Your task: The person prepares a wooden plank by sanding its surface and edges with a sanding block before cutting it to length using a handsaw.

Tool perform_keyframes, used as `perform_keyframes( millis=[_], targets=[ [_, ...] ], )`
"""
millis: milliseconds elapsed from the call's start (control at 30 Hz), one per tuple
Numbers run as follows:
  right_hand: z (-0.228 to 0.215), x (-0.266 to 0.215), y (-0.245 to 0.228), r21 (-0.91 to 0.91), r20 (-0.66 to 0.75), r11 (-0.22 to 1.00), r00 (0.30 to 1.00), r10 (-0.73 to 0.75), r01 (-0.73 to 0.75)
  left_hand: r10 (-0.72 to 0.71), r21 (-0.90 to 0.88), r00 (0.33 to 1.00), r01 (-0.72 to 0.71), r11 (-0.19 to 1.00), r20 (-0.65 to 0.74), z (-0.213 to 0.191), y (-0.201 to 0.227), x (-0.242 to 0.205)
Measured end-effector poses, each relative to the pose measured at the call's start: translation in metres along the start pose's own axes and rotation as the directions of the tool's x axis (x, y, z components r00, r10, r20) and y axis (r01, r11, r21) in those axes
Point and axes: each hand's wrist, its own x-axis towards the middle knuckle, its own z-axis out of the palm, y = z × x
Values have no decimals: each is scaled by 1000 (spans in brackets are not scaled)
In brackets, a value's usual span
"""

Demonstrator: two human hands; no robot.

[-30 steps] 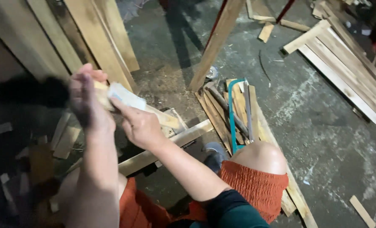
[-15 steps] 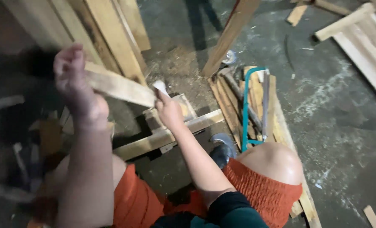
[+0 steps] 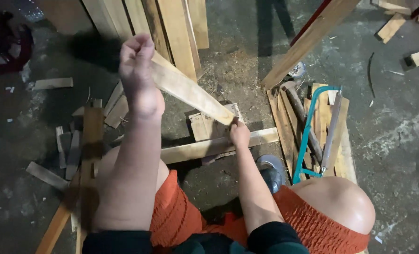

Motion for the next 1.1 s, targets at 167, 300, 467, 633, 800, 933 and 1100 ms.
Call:
perform_keyframes(
  millis=[167,300,467,633,800,933,1100],
  targets=[
    [-81,-94,-177,186,-49,940,959,-281,285,2,-4,999,-3,1000,-41,-5,-7,6],
    [-101,-140,-216,110,-274,727,723,-634,678,65,-76,997,-69,995,-51,-6,-17,8],
    [-58,-71,-128,129,-150,918,923,-354,374,37,-54,998,-39,998,-44,-7,-11,3],
    [-50,-29,-60,101,-155,985,980,-121,137,-43,-58,999,42,997,-22,2,0,0],
    [-191,-129,-212,451,19,817,911,-412,360,-72,-208,990,96,973,117,18,5,-9],
    [-220,-163,-231,240,-132,727,763,-632,643,-44,-155,979,76,985,200,26,-5,-11],
    [-123,-33,-88,-182,119,847,866,-486,500,-13,6,999,13,1000,-32,14,-19,-1]
  ],
)
